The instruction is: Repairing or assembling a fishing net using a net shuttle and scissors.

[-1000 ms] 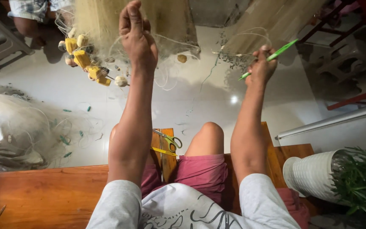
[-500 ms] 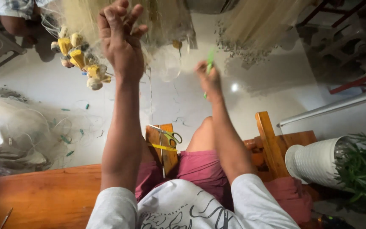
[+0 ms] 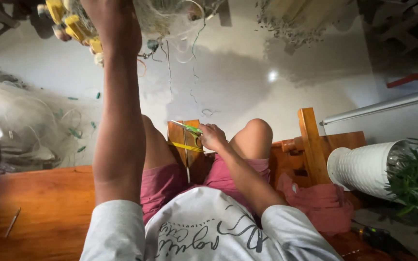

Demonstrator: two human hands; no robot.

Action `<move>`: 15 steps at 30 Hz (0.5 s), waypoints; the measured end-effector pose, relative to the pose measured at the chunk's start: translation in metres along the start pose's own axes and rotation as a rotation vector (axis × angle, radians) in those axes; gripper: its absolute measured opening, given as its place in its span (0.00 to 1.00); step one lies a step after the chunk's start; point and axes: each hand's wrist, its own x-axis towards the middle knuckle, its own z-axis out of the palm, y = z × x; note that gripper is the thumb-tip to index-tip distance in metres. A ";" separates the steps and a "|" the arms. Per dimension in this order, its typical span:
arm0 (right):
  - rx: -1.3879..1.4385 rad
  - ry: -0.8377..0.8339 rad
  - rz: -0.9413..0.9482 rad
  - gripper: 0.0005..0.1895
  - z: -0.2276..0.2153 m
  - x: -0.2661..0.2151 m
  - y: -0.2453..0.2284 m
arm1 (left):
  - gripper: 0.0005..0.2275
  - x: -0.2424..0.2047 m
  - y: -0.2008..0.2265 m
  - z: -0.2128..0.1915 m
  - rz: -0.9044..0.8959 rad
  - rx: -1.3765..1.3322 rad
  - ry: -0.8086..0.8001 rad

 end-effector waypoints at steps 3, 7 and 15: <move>-0.020 -0.006 -0.030 0.18 0.008 -0.004 -0.002 | 0.07 -0.008 0.005 0.000 -0.021 0.015 0.013; 0.012 0.053 -0.107 0.16 -0.007 -0.031 -0.033 | 0.07 -0.019 0.012 -0.001 -0.045 0.036 0.036; -0.054 0.255 -0.374 0.12 0.001 -0.070 -0.083 | 0.06 -0.030 0.025 -0.019 -0.063 0.077 0.072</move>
